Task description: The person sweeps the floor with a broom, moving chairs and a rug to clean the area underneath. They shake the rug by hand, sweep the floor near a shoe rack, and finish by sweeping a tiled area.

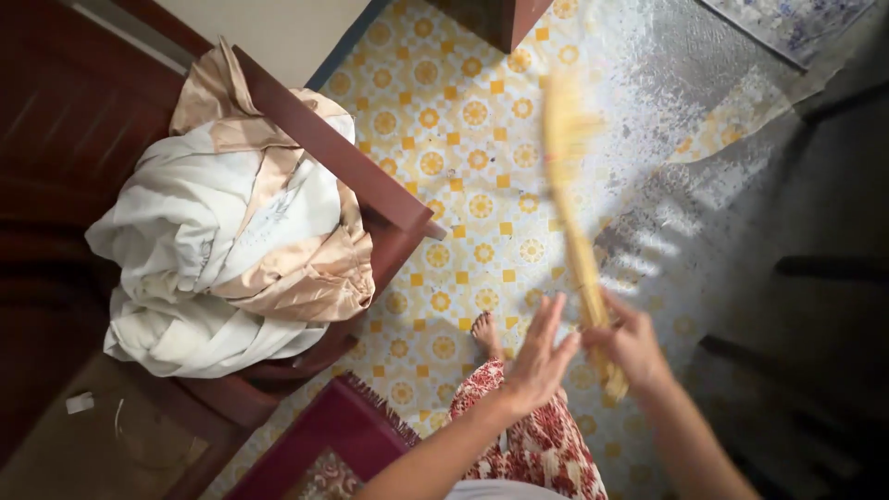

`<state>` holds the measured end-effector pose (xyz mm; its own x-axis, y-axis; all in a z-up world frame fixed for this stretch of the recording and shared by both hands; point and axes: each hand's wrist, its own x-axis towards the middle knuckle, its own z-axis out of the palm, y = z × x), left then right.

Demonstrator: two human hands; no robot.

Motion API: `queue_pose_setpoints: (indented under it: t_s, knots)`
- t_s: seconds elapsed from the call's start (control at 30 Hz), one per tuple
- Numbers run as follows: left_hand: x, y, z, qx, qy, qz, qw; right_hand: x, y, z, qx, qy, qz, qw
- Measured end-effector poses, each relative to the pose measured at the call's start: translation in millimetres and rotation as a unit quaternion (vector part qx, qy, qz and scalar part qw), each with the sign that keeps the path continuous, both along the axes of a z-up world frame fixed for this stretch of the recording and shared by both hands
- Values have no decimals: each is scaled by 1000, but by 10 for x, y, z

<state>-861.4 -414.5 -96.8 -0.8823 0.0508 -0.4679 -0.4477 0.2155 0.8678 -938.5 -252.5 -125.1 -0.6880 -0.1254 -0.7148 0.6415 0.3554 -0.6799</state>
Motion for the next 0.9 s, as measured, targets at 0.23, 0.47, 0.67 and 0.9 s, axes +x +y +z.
queue_pose_setpoints:
  t_s: [0.23,0.47,0.67,0.9]
  knots:
    - [-791,-668,-433,-77,-215,65,971,-659,-1021,-859,-155,-157,61,974]
    - [-1652,-886,-1242,-14,-53,150,987,-1803,-1402,-2583,-115,-127,1,985]
    - [-2009,-620,-1769,-295,121,-30,947,-2352,-898,-1854,25,-11,-65,998]
    - [-2399,-838,-665,-22,-17,31,999,-2554,-605,134,-40,-141,65,987]
